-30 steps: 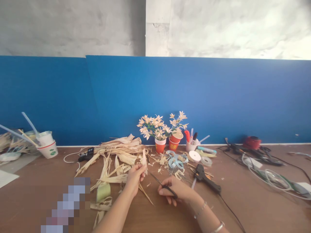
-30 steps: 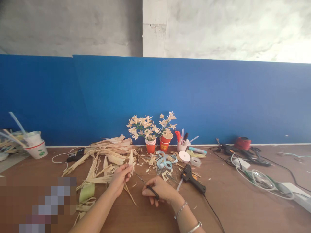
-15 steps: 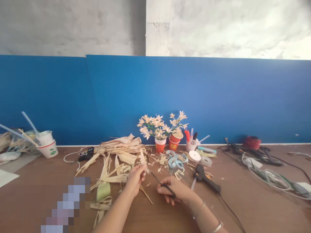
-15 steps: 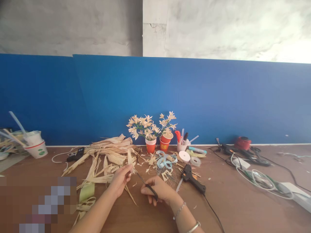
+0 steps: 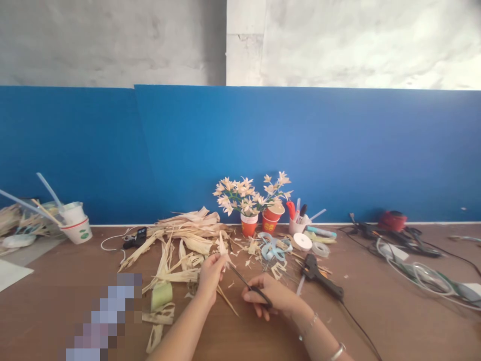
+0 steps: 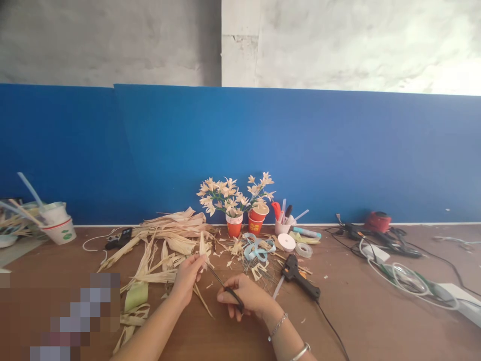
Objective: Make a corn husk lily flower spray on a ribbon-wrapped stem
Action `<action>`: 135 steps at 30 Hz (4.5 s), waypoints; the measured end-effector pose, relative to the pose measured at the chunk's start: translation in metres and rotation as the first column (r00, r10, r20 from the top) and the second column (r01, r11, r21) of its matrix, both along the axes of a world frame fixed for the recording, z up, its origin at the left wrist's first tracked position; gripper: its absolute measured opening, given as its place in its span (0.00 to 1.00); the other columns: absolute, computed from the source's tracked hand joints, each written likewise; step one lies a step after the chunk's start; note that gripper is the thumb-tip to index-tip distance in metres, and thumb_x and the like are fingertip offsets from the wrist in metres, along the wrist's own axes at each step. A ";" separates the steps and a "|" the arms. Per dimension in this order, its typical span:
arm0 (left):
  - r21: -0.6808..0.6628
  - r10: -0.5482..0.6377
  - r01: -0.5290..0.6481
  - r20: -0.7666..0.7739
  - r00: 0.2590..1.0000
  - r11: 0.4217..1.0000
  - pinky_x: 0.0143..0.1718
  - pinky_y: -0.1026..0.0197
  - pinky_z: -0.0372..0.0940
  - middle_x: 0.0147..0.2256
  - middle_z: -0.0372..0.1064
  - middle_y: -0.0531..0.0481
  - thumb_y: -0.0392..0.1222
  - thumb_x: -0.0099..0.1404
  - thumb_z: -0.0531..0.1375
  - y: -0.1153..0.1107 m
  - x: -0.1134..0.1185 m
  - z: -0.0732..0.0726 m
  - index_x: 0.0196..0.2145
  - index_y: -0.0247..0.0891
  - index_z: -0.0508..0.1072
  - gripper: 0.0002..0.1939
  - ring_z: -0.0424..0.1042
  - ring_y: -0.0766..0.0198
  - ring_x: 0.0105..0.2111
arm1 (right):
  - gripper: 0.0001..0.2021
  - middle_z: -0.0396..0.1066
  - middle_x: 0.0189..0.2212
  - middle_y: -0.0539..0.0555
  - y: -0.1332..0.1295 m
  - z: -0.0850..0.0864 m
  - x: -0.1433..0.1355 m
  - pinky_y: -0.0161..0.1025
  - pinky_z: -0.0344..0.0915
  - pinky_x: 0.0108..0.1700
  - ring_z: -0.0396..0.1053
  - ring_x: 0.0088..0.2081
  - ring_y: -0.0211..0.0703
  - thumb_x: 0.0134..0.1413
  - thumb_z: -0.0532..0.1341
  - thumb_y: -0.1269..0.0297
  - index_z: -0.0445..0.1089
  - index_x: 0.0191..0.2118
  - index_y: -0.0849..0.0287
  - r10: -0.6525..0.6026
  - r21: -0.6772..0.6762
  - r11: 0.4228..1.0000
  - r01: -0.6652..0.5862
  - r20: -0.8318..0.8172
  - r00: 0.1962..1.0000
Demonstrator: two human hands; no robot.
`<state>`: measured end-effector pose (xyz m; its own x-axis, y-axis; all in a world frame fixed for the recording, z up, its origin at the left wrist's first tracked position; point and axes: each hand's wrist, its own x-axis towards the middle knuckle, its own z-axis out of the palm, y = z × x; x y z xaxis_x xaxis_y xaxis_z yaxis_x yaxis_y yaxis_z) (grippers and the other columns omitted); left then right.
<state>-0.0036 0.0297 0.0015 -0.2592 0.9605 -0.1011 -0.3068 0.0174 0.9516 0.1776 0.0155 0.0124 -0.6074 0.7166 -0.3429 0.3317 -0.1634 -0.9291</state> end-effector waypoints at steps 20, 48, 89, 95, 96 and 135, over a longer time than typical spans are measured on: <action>-0.012 -0.012 0.012 0.050 0.999 1.000 0.13 0.73 0.45 0.15 0.58 0.59 0.47 0.45 0.65 0.001 0.000 -0.002 0.21 0.35 0.67 0.14 0.56 0.75 0.15 | 0.15 0.67 0.13 0.44 0.003 -0.004 0.001 0.24 0.42 0.08 0.59 0.10 0.28 0.46 0.63 0.54 0.70 0.34 0.62 0.002 0.013 1.000 -0.002 -0.009 1.000; -0.028 -0.120 0.123 0.091 0.989 0.992 0.15 0.72 0.45 0.17 0.60 0.57 0.47 0.44 0.67 -0.001 -0.004 0.003 0.21 0.34 0.67 0.15 0.56 0.75 0.16 | 0.16 0.65 0.13 0.43 0.005 0.000 0.007 0.24 0.43 0.09 0.57 0.10 0.27 0.44 0.64 0.53 0.71 0.32 0.62 0.030 0.037 0.999 -0.032 0.034 0.999; -0.006 0.006 -0.006 0.052 0.999 1.000 0.13 0.72 0.44 0.15 0.61 0.58 0.49 0.44 0.66 -0.009 0.013 0.003 0.20 0.35 0.68 0.15 0.55 0.75 0.14 | 0.18 0.65 0.25 0.47 0.005 0.002 -0.007 0.31 0.60 0.26 0.64 0.26 0.36 0.41 0.65 0.60 0.60 0.38 0.58 -0.287 0.385 0.849 0.362 -0.240 0.927; -0.039 0.051 -0.051 -0.001 0.999 0.998 0.13 0.71 0.44 0.10 0.55 0.61 0.46 0.45 0.64 -0.019 0.030 0.002 0.18 0.37 0.64 0.13 0.51 0.75 0.11 | 0.20 0.64 0.36 0.54 -0.013 -0.003 -0.037 0.40 0.62 0.40 0.63 0.38 0.45 0.39 0.56 0.78 0.61 0.43 0.58 -0.381 0.811 0.457 0.365 -0.192 0.904; -0.044 0.055 -0.055 0.006 0.998 0.998 0.13 0.71 0.44 0.10 0.55 0.61 0.45 0.44 0.64 -0.019 0.031 0.001 0.18 0.37 0.63 0.13 0.51 0.75 0.11 | 0.22 0.64 0.37 0.55 -0.015 -0.003 -0.038 0.41 0.62 0.42 0.63 0.40 0.46 0.37 0.55 0.81 0.61 0.43 0.58 -0.377 0.850 0.411 0.329 -0.171 0.910; 0.045 -0.265 0.268 -0.057 0.963 0.962 0.14 0.71 0.43 0.15 0.54 0.61 0.43 0.48 0.62 -0.017 0.024 0.014 0.26 0.35 0.70 0.10 0.49 0.75 0.14 | 0.13 0.60 0.16 0.41 0.013 -0.019 -0.027 0.29 0.53 0.19 0.53 0.16 0.30 0.34 0.61 0.71 0.63 0.33 0.58 -0.368 0.192 0.830 0.523 -0.515 0.774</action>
